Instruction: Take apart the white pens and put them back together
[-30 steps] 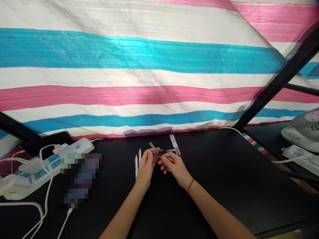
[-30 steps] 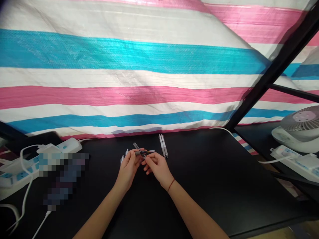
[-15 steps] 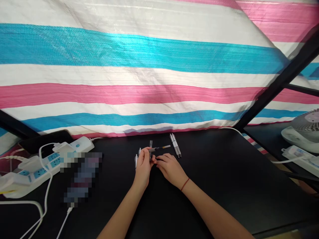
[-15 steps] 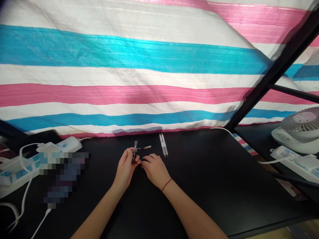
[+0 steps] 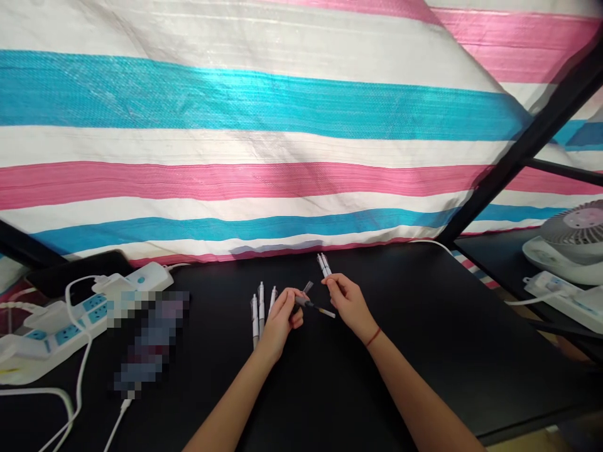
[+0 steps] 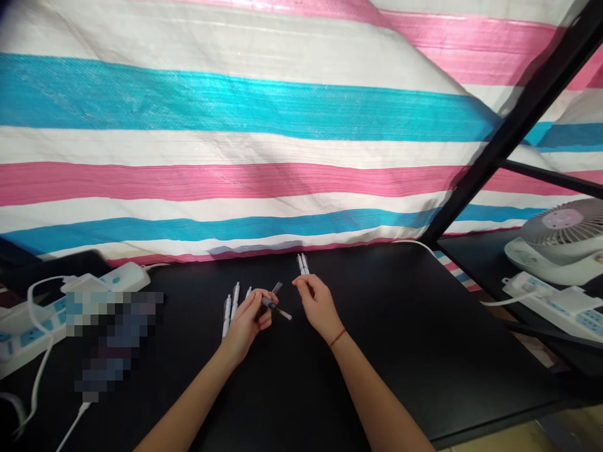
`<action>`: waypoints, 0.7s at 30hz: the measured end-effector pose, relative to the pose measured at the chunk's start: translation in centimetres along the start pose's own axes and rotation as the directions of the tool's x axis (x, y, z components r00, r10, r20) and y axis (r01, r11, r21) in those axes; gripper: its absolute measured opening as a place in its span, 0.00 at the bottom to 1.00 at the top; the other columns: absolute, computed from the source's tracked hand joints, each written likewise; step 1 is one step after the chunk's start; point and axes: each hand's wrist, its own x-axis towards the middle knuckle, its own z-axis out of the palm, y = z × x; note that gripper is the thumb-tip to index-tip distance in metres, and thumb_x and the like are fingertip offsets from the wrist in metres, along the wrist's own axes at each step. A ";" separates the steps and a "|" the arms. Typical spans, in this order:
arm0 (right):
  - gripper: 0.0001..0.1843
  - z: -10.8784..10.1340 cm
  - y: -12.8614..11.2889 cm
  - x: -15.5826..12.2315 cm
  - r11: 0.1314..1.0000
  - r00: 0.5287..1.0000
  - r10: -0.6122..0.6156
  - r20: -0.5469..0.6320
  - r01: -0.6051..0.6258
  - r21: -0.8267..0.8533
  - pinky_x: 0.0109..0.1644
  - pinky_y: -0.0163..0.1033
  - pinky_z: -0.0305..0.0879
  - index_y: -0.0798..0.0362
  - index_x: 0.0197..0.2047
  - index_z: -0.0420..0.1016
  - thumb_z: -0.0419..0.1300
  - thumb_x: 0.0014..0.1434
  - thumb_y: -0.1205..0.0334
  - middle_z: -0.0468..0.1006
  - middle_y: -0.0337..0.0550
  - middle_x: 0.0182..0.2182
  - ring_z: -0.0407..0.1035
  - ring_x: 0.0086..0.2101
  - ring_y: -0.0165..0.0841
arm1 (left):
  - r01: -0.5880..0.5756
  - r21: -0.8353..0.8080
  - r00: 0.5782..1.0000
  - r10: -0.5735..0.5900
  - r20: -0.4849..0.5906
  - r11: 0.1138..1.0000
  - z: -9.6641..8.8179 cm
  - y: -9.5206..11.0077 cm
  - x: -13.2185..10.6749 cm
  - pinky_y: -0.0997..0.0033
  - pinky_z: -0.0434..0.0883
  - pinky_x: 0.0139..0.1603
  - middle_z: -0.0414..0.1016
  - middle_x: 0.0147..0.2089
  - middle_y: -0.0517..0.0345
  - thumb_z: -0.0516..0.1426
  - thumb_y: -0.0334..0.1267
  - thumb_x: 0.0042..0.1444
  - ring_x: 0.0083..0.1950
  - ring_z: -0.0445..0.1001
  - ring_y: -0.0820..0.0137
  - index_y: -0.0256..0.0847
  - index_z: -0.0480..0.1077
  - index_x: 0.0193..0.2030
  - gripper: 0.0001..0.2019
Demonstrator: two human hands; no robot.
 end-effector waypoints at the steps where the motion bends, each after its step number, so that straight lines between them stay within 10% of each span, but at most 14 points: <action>1: 0.14 -0.3 -0.2 0.1 0.998 1.000 0.020 0.008 -0.020 0.059 0.22 0.33 0.56 0.51 0.36 0.73 0.54 0.59 0.50 0.66 0.35 0.22 0.58 0.19 0.27 | 0.014 0.011 1.000 -0.014 0.024 1.000 0.1 -0.1 -0.1 0.78 0.48 0.21 0.68 0.34 0.59 0.57 0.50 0.54 0.20 0.50 0.83 0.39 0.67 0.33 0.15; 14: 0.12 -0.8 -2.0 -0.3 0.995 0.986 0.034 0.160 -0.048 0.085 0.22 0.32 0.59 0.52 0.30 0.71 0.59 0.55 0.51 0.69 0.35 0.21 0.62 0.18 0.26 | 0.059 0.114 0.989 -0.074 0.127 0.992 0.8 0.0 -0.7 0.77 0.49 0.21 0.67 0.32 0.59 0.55 0.51 0.55 0.21 0.50 0.81 0.39 0.67 0.34 0.15; 21: 0.17 -0.6 -2.0 -0.6 0.995 0.982 0.013 0.186 -0.031 0.098 0.25 0.33 0.62 0.51 0.48 0.72 0.55 0.59 0.53 0.72 0.37 0.27 0.63 0.21 0.26 | 0.048 0.095 0.992 -0.059 0.113 0.994 0.9 -0.2 -0.8 0.76 0.54 0.23 0.67 0.31 0.58 0.54 0.53 0.55 0.21 0.53 0.79 0.39 0.66 0.33 0.17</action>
